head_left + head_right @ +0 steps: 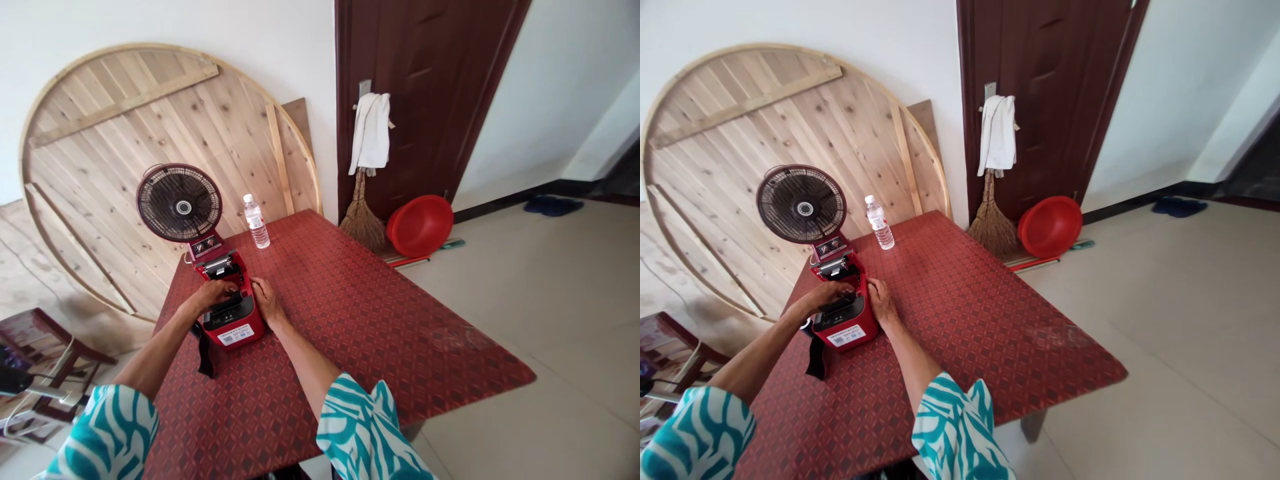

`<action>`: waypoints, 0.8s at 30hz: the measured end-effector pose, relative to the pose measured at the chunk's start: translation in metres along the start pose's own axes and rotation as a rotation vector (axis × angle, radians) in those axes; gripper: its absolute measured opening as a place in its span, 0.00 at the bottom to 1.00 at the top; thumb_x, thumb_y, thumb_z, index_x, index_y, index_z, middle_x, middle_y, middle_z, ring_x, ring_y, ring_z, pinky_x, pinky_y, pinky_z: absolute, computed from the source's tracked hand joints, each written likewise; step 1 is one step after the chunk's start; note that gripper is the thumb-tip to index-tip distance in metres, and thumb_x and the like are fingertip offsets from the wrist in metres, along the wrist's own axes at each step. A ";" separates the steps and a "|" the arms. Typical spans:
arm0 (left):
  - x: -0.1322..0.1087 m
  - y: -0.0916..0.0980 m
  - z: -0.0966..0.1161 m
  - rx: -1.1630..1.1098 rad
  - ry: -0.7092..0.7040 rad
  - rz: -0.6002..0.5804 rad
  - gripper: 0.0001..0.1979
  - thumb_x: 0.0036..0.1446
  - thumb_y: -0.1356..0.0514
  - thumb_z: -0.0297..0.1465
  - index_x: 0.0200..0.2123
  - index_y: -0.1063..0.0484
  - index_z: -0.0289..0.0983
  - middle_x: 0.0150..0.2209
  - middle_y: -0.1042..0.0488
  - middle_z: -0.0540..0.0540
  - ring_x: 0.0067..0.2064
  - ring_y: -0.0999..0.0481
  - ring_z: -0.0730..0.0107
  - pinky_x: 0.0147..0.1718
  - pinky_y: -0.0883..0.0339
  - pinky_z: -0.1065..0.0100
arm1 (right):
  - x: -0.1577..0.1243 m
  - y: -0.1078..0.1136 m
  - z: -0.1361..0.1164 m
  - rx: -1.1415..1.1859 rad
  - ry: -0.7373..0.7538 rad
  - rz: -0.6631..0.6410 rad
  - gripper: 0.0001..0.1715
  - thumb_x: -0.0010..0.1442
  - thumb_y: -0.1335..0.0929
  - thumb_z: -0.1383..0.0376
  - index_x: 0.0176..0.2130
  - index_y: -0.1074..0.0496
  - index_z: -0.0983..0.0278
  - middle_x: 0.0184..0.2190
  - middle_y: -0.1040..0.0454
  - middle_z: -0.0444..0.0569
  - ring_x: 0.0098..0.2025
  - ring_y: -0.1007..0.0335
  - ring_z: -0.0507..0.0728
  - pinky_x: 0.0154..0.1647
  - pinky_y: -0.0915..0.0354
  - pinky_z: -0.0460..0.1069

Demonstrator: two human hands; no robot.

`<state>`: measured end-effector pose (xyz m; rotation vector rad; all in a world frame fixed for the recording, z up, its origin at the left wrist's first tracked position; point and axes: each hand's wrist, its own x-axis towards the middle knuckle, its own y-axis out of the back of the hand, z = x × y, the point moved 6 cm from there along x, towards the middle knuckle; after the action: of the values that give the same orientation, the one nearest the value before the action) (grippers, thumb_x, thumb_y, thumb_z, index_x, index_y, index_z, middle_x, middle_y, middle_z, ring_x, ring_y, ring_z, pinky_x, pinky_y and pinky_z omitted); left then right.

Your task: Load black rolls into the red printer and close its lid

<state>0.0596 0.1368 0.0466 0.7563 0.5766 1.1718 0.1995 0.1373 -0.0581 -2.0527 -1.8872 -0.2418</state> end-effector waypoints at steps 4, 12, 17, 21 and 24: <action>-0.012 0.005 0.009 0.219 -0.144 0.010 0.12 0.42 0.35 0.25 0.32 0.21 0.43 0.35 0.20 0.45 0.39 0.22 0.57 0.40 0.33 0.67 | 0.001 0.000 0.002 0.004 0.002 -0.018 0.18 0.61 0.40 0.58 0.45 0.25 0.57 0.44 0.24 0.47 0.50 0.32 0.56 0.56 0.39 0.52; -0.025 0.008 0.020 0.362 -0.111 0.105 0.18 0.46 0.35 0.29 0.44 0.24 0.42 0.41 0.23 0.43 0.42 0.25 0.57 0.45 0.35 0.63 | 0.001 -0.001 0.002 -0.040 0.004 -0.048 0.19 0.61 0.41 0.60 0.45 0.26 0.59 0.46 0.24 0.49 0.51 0.31 0.57 0.57 0.39 0.53; -0.047 0.030 0.015 0.099 -0.190 0.229 0.24 0.48 0.36 0.37 0.50 0.27 0.40 0.38 0.24 0.45 0.37 0.26 0.62 0.42 0.33 0.65 | 0.000 -0.001 0.002 -0.018 0.015 -0.034 0.18 0.61 0.40 0.59 0.44 0.25 0.58 0.44 0.24 0.47 0.50 0.31 0.56 0.57 0.38 0.53; -0.069 0.060 -0.020 -0.027 -0.080 0.516 0.23 0.48 0.40 0.38 0.48 0.31 0.36 0.36 0.25 0.46 0.36 0.26 0.65 0.38 0.33 0.66 | 0.000 0.000 0.001 -0.020 0.017 -0.050 0.18 0.61 0.40 0.59 0.45 0.25 0.58 0.45 0.24 0.47 0.51 0.31 0.56 0.56 0.38 0.53; -0.075 0.068 -0.059 -0.026 0.136 0.607 0.19 0.45 0.39 0.36 0.42 0.33 0.37 0.34 0.25 0.47 0.35 0.25 0.64 0.35 0.34 0.67 | 0.000 0.001 0.001 -0.017 0.013 -0.052 0.18 0.61 0.40 0.59 0.45 0.25 0.57 0.45 0.24 0.47 0.51 0.31 0.56 0.56 0.38 0.53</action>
<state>-0.0472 0.0916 0.0635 0.8627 0.4514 1.7972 0.2005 0.1376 -0.0592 -2.0101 -1.9388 -0.2849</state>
